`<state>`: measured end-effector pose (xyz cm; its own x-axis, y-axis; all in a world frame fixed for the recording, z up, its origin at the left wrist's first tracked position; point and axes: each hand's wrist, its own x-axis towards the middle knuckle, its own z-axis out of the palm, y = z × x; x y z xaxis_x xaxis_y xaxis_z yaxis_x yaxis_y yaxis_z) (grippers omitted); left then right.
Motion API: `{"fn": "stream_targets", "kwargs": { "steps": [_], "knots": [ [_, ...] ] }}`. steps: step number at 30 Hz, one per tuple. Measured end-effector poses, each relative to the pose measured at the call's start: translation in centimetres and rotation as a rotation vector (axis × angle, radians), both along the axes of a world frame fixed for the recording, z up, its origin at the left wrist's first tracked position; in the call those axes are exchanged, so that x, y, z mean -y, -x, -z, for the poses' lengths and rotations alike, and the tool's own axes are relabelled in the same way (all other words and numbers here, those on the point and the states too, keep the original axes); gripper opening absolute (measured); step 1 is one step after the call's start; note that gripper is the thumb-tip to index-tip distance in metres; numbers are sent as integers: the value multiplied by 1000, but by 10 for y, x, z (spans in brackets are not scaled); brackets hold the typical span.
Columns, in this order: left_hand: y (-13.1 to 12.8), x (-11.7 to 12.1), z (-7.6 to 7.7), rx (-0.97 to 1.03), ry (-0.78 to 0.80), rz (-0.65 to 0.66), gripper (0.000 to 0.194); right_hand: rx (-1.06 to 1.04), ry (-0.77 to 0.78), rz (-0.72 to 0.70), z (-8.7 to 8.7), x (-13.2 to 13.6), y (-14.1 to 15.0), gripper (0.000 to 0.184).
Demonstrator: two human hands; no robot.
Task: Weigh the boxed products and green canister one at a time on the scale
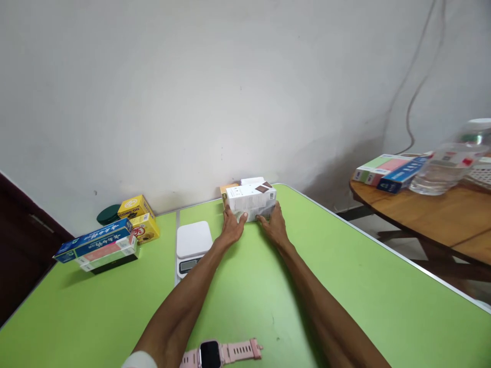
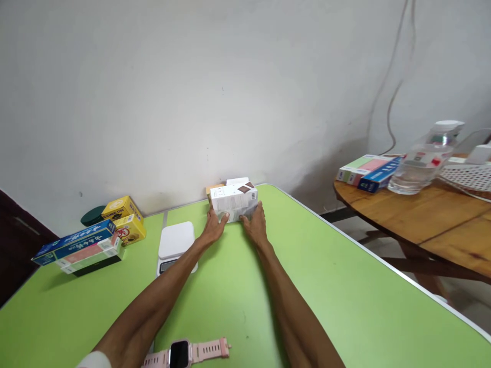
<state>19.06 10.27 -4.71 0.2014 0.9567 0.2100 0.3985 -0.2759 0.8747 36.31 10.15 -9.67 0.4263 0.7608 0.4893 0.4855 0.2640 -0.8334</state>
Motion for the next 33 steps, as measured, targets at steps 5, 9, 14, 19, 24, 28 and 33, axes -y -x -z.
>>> {"fn": "stream_targets", "kwargs": {
  "steps": [5, 9, 14, 19, 24, 28, 33],
  "knots": [
    [0, 15, -7, -10, 49, 15, 113, -5, 220, 62, 0, -3, 3, 111],
    [30, 64, -7, -33, -102, 70, 111, -10, 184, 170, 11, 11, 0, 108],
    [142, 133, 2, -109, -448, -219, 99, -158, 225, 191, 19, 39, -5, 96],
    [307, 160, 9, -122, -515, -928, 98, -35, 88, 170, -24, 65, 54, 85],
    [412, 157, 7, -51, -400, -1291, 106, 86, -130, -375, -84, 80, 210, 74],
    [438, 144, 2, 26, -378, -1287, 102, -55, 96, -786, -108, 79, 338, 92],
    [452, 124, -13, 148, -376, -1152, 96, -89, 215, -865, -117, 64, 428, 116]
  ]
}}
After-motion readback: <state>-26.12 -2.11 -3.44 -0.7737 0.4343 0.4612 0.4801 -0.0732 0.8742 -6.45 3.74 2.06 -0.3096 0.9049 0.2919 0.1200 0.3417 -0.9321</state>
